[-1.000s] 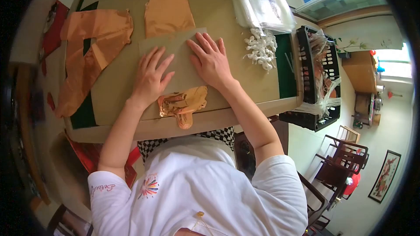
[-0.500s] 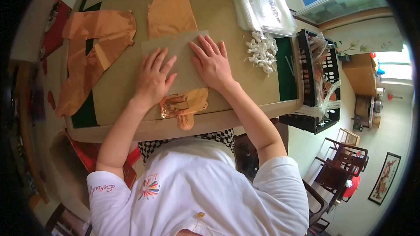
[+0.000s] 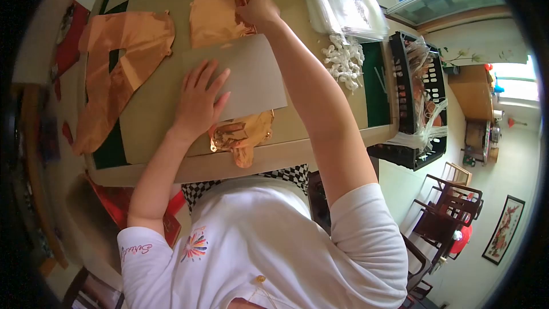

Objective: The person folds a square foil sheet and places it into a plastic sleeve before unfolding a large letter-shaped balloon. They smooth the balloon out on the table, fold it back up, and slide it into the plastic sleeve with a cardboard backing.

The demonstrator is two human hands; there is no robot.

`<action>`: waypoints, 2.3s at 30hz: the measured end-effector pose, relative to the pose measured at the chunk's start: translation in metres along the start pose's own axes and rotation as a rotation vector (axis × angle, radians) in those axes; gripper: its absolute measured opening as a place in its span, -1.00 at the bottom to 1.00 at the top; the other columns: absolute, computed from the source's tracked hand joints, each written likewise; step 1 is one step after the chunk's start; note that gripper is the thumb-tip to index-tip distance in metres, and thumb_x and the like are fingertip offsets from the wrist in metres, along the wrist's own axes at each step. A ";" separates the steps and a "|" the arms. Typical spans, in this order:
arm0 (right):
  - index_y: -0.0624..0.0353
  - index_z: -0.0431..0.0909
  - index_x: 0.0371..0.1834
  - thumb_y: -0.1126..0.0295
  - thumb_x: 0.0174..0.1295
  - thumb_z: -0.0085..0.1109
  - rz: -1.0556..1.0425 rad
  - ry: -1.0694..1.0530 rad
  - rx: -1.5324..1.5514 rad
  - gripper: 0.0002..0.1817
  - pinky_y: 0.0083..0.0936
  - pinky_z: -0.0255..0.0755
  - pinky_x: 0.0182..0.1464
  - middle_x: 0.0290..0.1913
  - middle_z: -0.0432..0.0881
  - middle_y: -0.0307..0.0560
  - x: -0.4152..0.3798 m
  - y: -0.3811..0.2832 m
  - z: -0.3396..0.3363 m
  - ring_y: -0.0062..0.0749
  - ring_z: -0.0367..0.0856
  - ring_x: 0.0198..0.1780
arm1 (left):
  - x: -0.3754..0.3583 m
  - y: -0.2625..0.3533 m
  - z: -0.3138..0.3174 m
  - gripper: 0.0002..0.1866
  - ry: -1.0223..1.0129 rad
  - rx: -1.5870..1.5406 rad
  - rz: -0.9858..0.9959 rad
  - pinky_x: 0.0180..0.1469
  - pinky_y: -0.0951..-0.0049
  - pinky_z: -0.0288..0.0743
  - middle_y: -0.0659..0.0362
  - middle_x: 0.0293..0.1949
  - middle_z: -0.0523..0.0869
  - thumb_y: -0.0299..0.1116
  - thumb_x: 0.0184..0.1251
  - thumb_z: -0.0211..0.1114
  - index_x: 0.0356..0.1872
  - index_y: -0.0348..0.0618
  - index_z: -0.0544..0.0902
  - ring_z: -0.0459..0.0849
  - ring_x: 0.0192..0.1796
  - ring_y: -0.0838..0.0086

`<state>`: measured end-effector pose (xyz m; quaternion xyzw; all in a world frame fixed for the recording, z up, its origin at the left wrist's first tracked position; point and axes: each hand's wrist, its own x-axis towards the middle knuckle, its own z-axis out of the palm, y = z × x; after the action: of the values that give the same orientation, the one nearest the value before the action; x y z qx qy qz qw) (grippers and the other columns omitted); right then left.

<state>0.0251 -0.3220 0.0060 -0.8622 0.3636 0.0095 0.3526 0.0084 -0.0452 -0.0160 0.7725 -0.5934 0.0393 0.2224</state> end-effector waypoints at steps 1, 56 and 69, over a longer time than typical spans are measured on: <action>0.12 0.75 -0.32 0.08 0.13 0.24 -0.012 0.027 0.022 -0.67 -0.39 0.56 -0.26 -0.42 0.74 -0.16 0.002 0.003 0.001 -0.41 0.70 -0.40 | 0.000 0.000 0.000 -0.49 -0.006 0.005 -0.005 0.40 -0.07 0.18 0.01 0.34 0.39 -0.21 0.34 0.25 0.31 0.02 0.43 0.29 0.41 0.06; 0.05 0.53 0.20 0.32 0.33 0.13 -0.897 0.333 -0.301 -0.63 -0.09 0.24 0.39 0.27 0.51 -0.07 -0.126 0.049 0.037 -0.11 0.40 0.35 | 0.048 -0.012 0.023 -0.41 0.072 0.098 -0.225 0.49 0.05 0.09 -0.10 0.43 0.31 -0.08 0.50 0.05 0.40 -0.24 0.32 0.19 0.51 0.08; -0.09 0.30 0.46 0.15 0.43 -0.02 -0.758 0.181 -0.535 -0.47 -0.08 -0.04 0.53 0.49 0.28 -0.16 -0.158 0.065 0.023 -0.24 0.14 0.53 | 0.025 0.003 0.020 -0.25 -0.015 0.264 -0.255 0.53 -0.10 -0.10 -0.04 0.51 0.19 0.18 0.45 -0.01 0.48 -0.11 0.24 0.05 0.56 0.04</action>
<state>-0.1266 -0.2412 -0.0070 -0.9921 0.0374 -0.1016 0.0634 0.0089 -0.0760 -0.0254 0.8641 -0.4821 0.0827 0.1181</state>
